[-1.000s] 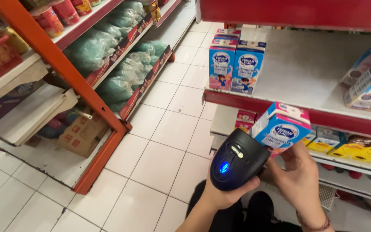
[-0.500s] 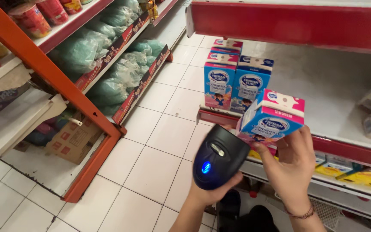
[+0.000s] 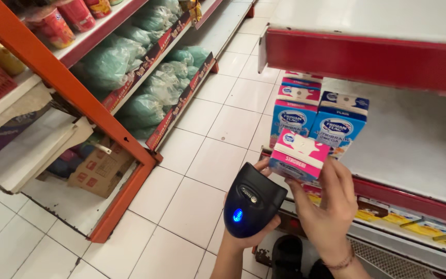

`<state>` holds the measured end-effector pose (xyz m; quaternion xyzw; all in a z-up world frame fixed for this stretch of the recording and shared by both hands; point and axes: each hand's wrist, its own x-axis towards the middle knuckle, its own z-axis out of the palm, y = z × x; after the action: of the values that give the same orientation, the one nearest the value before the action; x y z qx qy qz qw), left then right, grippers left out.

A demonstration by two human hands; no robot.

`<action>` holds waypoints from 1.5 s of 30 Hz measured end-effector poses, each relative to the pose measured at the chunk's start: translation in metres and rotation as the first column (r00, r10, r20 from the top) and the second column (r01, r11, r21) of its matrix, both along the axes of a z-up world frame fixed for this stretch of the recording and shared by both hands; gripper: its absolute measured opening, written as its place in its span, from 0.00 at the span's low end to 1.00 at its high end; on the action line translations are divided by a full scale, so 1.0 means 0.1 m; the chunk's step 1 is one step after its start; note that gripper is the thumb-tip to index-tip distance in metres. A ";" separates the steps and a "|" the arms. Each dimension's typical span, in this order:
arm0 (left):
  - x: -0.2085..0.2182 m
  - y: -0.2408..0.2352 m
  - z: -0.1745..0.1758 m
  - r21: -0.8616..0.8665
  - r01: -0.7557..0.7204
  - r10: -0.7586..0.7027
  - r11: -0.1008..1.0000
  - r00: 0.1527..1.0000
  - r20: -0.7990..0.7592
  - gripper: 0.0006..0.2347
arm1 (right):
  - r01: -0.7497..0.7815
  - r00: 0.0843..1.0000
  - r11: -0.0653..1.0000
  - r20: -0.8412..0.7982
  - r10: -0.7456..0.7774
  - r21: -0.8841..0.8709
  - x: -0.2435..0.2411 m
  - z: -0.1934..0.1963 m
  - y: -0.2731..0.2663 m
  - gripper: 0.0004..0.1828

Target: The person wipes the edges of a refrigerated display shelf with a cloth while sitting on the floor. Then, the person picks up milk cartons from a cardboard box, scans each with a barcode scanner, and places them on the shelf.

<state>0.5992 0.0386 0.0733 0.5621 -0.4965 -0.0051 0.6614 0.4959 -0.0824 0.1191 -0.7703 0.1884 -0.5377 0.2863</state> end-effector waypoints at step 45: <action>0.21 -0.12 0.63 -0.008 0.258 -0.232 0.966 0.856 -0.463 0.42 | 0.369 0.918 0.898 -0.060 -0.393 -0.237 0.20 -0.20 -0.12 0.41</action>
<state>0.6206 0.0267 0.1367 0.4947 -0.3930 -0.2355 0.7385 0.5157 -0.0948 0.0987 -0.7730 0.2896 -0.5591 0.0774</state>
